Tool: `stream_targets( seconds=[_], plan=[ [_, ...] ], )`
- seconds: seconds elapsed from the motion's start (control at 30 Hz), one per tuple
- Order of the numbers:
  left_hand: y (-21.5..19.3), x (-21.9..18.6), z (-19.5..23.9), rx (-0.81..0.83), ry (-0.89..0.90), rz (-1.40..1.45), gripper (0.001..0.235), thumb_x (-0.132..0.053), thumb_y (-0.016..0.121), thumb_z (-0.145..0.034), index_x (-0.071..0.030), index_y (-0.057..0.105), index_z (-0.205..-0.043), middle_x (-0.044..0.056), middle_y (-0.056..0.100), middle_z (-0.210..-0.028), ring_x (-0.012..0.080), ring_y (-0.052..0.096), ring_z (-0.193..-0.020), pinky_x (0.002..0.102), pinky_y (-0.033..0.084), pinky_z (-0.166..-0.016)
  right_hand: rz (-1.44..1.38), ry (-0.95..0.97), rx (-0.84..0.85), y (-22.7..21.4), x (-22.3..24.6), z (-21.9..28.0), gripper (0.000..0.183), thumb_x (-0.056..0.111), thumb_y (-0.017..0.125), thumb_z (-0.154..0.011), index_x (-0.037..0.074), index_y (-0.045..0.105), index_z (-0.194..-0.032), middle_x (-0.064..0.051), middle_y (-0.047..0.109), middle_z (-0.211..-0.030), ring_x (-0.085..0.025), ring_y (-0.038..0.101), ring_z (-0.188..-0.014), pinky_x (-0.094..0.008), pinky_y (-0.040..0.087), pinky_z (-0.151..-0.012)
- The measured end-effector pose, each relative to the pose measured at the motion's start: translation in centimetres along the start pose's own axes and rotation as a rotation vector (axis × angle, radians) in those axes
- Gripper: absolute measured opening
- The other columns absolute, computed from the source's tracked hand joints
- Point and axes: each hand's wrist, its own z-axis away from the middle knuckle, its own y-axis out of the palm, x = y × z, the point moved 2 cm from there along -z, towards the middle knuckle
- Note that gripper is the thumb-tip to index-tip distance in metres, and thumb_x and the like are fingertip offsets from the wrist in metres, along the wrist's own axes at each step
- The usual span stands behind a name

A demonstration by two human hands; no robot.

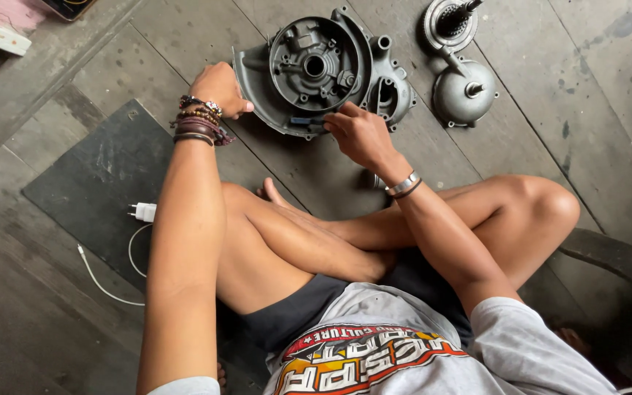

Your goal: The person cleans and inspects motorcycle engine components while sitting on the floor.

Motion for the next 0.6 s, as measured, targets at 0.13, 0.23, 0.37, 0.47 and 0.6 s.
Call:
stream_targets(
  seconds=[0.13, 0.23, 0.37, 0.47, 0.6],
  plan=[
    [0.0, -0.3, 0.5, 0.013, 0.026, -0.006, 0.027, -0.03, 0.085, -0.09, -0.008, 0.081, -0.073, 0.002, 0.075, -0.069, 0.0161, 0.071, -0.077, 0.04, 0.057, -0.087, -0.007, -0.018, 0.041, -2.4, 0.2, -0.4, 0.013, 0.02, 0.073, -0.098, 0.016, 0.082, -0.106, -0.004, 0.065, -0.088, -0.031, 0.067, -0.067, -0.046, 0.051, -0.053],
    [-0.2, -0.5, 0.5, -0.008, -0.014, -0.035, 0.038, -0.031, 0.086, -0.089, -0.006, 0.074, -0.061, 0.005, 0.074, -0.069, 0.0246, 0.07, -0.074, 0.044, 0.057, -0.077, -0.04, 0.033, 0.18, -4.1, -0.5, -0.9, 0.013, 0.019, 0.074, -0.094, 0.017, 0.083, -0.103, -0.005, 0.065, -0.084, -0.032, 0.064, -0.067, -0.047, 0.05, -0.057],
    [0.2, -0.9, 0.6, -0.032, -0.063, -0.095, 0.044, -0.033, 0.088, -0.084, 0.003, 0.069, -0.104, 0.025, 0.068, -0.12, 0.0442, 0.07, -0.099, 0.053, 0.059, -0.08, -0.016, -0.003, 0.139, -4.2, -0.4, -0.4, 0.013, 0.019, 0.07, -0.096, 0.014, 0.081, -0.1, -0.008, 0.064, -0.083, -0.033, 0.063, -0.065, -0.046, 0.048, -0.056],
    [1.1, -1.9, 0.0, -0.095, -0.083, -0.211, 0.047, -0.034, 0.086, -0.084, -0.003, 0.07, -0.114, 0.021, 0.07, -0.118, 0.0424, 0.071, -0.103, 0.052, 0.059, -0.08, 0.031, -0.003, 0.077, -2.5, -0.6, -0.4, 0.012, 0.021, 0.069, -0.099, 0.018, 0.08, -0.103, -0.005, 0.061, -0.086, -0.032, 0.062, -0.063, -0.046, 0.047, -0.051],
    [4.3, -7.7, 3.6, -0.418, 0.087, -0.367, 0.017, -0.011, 0.064, -0.09, -0.006, 0.081, -0.093, 0.014, 0.076, -0.082, 0.0374, 0.076, -0.086, 0.049, 0.059, -0.071, -0.015, 0.028, 0.017, -2.0, -1.7, -0.5, 0.009, 0.025, 0.075, -0.092, 0.021, 0.081, -0.097, -0.005, 0.067, -0.088, -0.039, 0.069, -0.07, -0.05, 0.059, -0.06]
  ],
)
